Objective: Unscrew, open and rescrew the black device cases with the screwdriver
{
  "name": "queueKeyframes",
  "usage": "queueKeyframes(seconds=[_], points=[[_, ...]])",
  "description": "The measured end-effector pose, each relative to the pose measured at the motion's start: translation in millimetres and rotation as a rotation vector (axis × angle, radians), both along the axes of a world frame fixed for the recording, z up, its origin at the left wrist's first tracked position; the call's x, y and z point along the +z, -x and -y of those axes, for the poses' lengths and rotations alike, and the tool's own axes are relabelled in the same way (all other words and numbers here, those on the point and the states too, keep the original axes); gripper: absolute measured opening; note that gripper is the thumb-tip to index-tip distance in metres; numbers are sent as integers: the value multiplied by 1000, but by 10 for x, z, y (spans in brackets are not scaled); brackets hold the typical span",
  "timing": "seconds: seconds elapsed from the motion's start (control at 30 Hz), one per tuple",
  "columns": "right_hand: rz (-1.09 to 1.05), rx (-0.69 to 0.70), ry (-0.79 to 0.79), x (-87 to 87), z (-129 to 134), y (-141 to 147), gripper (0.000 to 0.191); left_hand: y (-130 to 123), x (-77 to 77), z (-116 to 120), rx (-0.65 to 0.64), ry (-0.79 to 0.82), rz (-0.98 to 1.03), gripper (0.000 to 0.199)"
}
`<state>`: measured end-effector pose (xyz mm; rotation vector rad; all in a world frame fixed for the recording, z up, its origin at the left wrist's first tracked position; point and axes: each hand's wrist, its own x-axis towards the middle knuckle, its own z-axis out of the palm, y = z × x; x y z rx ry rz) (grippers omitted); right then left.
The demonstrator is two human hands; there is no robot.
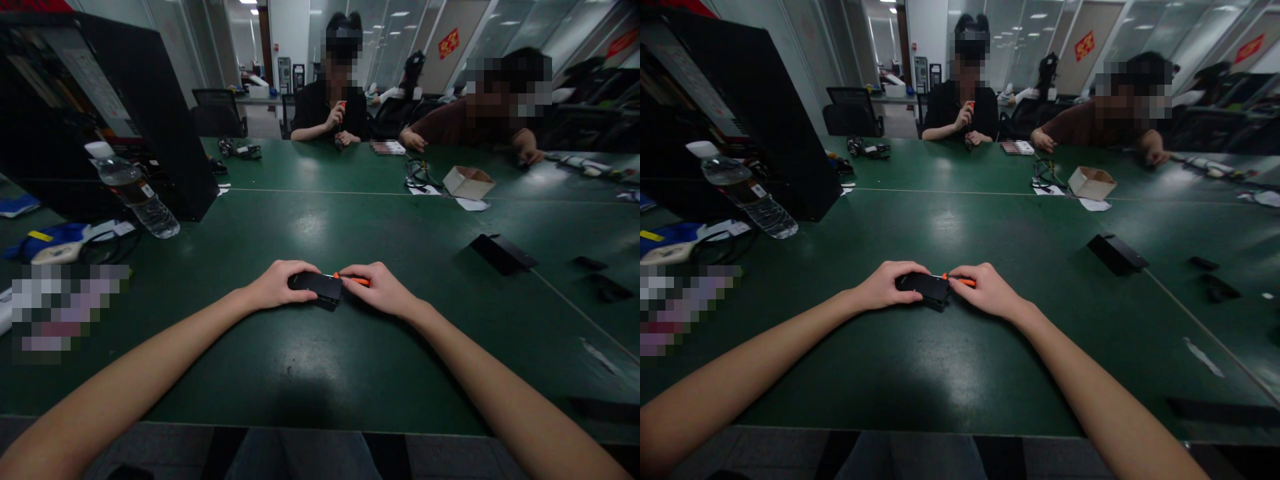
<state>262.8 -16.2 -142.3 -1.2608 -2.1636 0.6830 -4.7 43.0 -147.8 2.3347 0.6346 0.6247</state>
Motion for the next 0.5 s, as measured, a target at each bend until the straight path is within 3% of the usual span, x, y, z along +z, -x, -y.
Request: queueKeyframes(seconds=[0.5], points=[[-26,28,-102,-39,5,-14,24,6,-14,-9,-16,-23,1,42]])
